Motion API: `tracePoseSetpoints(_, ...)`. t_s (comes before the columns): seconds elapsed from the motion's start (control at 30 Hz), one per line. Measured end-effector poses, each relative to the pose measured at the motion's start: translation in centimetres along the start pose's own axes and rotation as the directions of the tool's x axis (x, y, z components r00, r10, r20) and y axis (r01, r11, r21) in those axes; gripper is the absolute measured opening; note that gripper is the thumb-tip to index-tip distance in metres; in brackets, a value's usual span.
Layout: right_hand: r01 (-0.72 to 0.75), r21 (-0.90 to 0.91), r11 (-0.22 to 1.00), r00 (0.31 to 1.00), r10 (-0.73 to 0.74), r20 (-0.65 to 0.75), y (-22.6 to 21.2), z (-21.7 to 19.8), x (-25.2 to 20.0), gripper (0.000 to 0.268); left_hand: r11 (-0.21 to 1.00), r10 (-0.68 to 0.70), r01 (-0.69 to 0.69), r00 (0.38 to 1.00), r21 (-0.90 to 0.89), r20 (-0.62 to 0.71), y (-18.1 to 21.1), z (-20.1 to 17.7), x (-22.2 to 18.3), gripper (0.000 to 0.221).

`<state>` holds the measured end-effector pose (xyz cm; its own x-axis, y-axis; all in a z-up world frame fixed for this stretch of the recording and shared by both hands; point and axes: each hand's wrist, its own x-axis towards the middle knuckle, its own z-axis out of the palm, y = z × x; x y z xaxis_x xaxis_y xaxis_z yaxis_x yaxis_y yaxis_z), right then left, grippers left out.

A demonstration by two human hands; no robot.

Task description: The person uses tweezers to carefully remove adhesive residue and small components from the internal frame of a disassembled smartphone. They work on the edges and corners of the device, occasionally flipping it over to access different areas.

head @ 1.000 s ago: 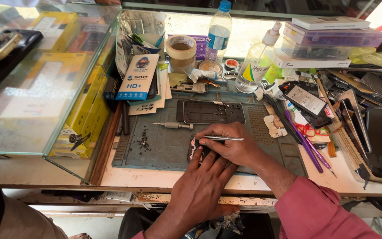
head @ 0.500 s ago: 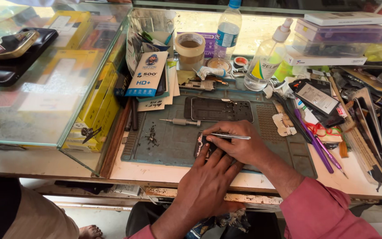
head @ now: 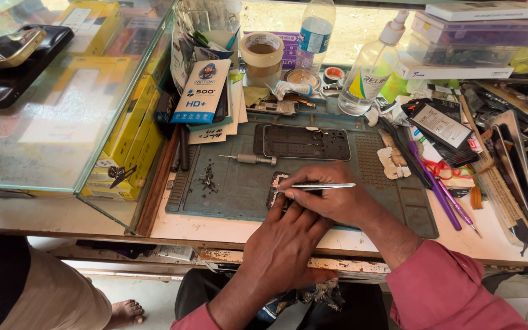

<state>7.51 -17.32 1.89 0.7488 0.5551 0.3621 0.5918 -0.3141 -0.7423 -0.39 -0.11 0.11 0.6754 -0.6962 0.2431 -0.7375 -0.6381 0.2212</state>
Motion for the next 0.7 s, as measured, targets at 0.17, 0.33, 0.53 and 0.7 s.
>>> tracePoseSetpoints(0.17,-0.063,0.0,0.998,0.996,0.063,0.067,0.1,0.1,0.0,0.018,0.997,0.031,-0.022,0.991,0.072,-0.127,1.1,1.3,-1.0,0.102)
tracePoseSetpoints(0.33,-0.06,-0.051,0.997,0.996,0.063,0.062,0.0,0.2,0.3,0.018,0.999,0.02,-0.016,0.993,0.041,-0.119,1.1,2.2,-0.7,0.101)
tracePoseSetpoints(0.53,0.006,-0.075,0.997,0.999,-0.003,0.048,0.2,0.4,0.1,0.017,0.998,0.005,0.001,0.994,0.057,-0.108,1.3,2.0,-1.0,0.101)
tracePoseSetpoints(0.7,0.011,-0.065,0.998,0.999,-0.009,0.034,0.2,0.5,0.1,0.016,0.999,0.004,0.001,0.993,0.047,-0.115,1.3,1.9,-1.0,0.098)
